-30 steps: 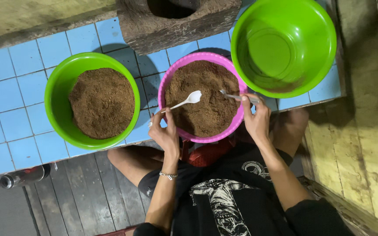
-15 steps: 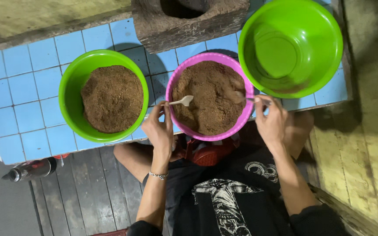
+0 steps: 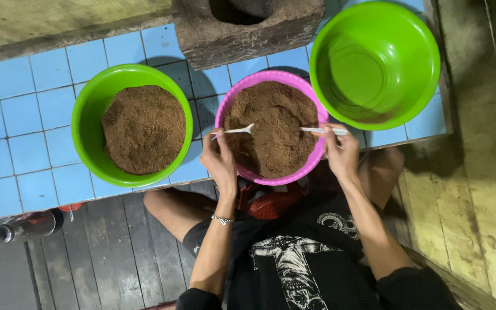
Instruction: The person scoops a brown granular substance from a pink bowl using two spoons and transfers it into a green bowl. The person repeats this scooping and transferring action multiple times.
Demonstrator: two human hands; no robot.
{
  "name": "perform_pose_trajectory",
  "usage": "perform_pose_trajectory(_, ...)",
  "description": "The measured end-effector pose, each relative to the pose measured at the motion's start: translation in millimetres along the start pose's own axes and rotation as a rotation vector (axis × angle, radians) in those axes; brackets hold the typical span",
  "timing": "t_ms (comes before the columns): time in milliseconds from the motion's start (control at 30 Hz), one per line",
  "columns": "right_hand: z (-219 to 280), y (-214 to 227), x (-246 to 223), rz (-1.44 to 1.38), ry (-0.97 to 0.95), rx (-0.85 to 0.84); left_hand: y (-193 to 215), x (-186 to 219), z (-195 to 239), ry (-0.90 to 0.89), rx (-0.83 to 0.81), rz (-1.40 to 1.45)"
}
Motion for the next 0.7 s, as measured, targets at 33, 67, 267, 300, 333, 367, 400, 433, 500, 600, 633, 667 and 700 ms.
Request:
perform_pose_trajectory(33, 0.6, 2.9, -5.1, -0.001, 0.002, -0.005, 2.6, -0.7, -3.2, 0.001, 0.005, 0.000)
perform_pose_trajectory(67, 3.2, 7.1, -10.1, -0.043, 0.009, 0.015, 7.6, -2.8, -5.0, 0.019, 0.032, 0.032)
perform_pose_trajectory(267, 6.6, 6.1, -25.8, -0.136, 0.031, 0.032, 16.4, -3.5, -5.9, 0.109, 0.080, 0.226)
perform_pose_trajectory(300, 6.0, 3.3, -25.1, -0.146, 0.020, 0.015, 15.8, -11.6, -5.3, 0.115, 0.069, 0.212)
perform_pose_trajectory(333, 6.1, 4.2, -27.4, -0.147, 0.022, 0.011, 17.8, -5.7, -3.0, 0.115, 0.074, 0.213)
perform_pose_trajectory(367, 5.8, 5.9, -29.1, -0.156, 0.022, 0.027, 20.0, -0.9, -0.7, 0.129, 0.092, 0.240)
perform_pose_trajectory(400, 10.2, 8.7, -28.9, -0.164, 0.014, 0.043, 23.9, 2.3, 4.8, 0.148, 0.106, 0.261)
perform_pose_trajectory(433, 12.2, 7.7, -26.9, -0.163, 0.007, 0.041, 24.6, -0.9, 6.4, 0.153, 0.106, 0.256)
perform_pose_trajectory(500, 8.2, 2.7, -25.4, -0.181, -0.009, 0.005, 22.6, -4.0, 4.2, 0.154, 0.104, 0.272)
perform_pose_trajectory(600, 14.3, 1.7, -29.2, -0.148, 0.006, 0.007, 26.5, -3.6, 10.4, 0.174, 0.106, 0.278)
perform_pose_trajectory(633, 12.4, 0.8, -31.5, -0.149, 0.003, 0.003, 25.4, -1.5, 9.7, 0.177, 0.109, 0.275)
perform_pose_trajectory(667, 12.4, 0.5, -33.2, -0.149, 0.013, 0.015, 24.5, -0.3, 9.6, 0.172, 0.102, 0.297)
perform_pose_trajectory(700, 12.6, 0.4, -35.0, -0.149, 0.022, 0.026, 23.7, 1.0, 9.8, 0.168, 0.095, 0.320)
Point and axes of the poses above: each hand's wrist, its own z-axis away from the middle knuckle, its own y-axis out of the back of the hand, x = y × z, the point moved 5 cm from there along -z, towards the middle knuckle, and after that the axes turned 2 degrees about x, right-handed, at the moved point
